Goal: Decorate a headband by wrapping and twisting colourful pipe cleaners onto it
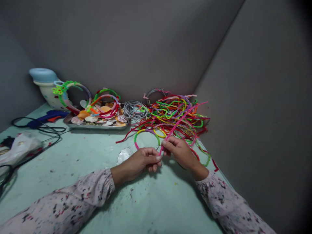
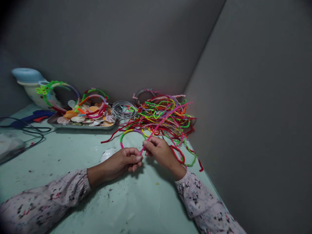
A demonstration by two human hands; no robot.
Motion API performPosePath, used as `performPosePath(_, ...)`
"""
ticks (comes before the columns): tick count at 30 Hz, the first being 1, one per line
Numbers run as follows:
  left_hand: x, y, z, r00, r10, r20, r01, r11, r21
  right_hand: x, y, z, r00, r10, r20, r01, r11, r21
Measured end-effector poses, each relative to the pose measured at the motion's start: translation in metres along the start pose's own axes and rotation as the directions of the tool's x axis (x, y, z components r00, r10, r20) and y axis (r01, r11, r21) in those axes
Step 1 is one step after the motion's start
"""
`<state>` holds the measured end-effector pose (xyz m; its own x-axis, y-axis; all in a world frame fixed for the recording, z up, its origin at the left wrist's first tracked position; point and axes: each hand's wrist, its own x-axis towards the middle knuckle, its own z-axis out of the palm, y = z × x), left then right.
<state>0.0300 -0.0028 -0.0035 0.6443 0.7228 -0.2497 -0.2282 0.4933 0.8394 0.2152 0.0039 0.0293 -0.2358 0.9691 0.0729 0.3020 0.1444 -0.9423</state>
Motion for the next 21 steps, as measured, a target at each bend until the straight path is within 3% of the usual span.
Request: performPosePath(21,-0.002,0.005,-0.003,0.999,0.045,0.016,-0.045,0.999,0.028,0.003,0.012,-0.001,0.998,0.010,0.055,-0.020,0.982,0.185)
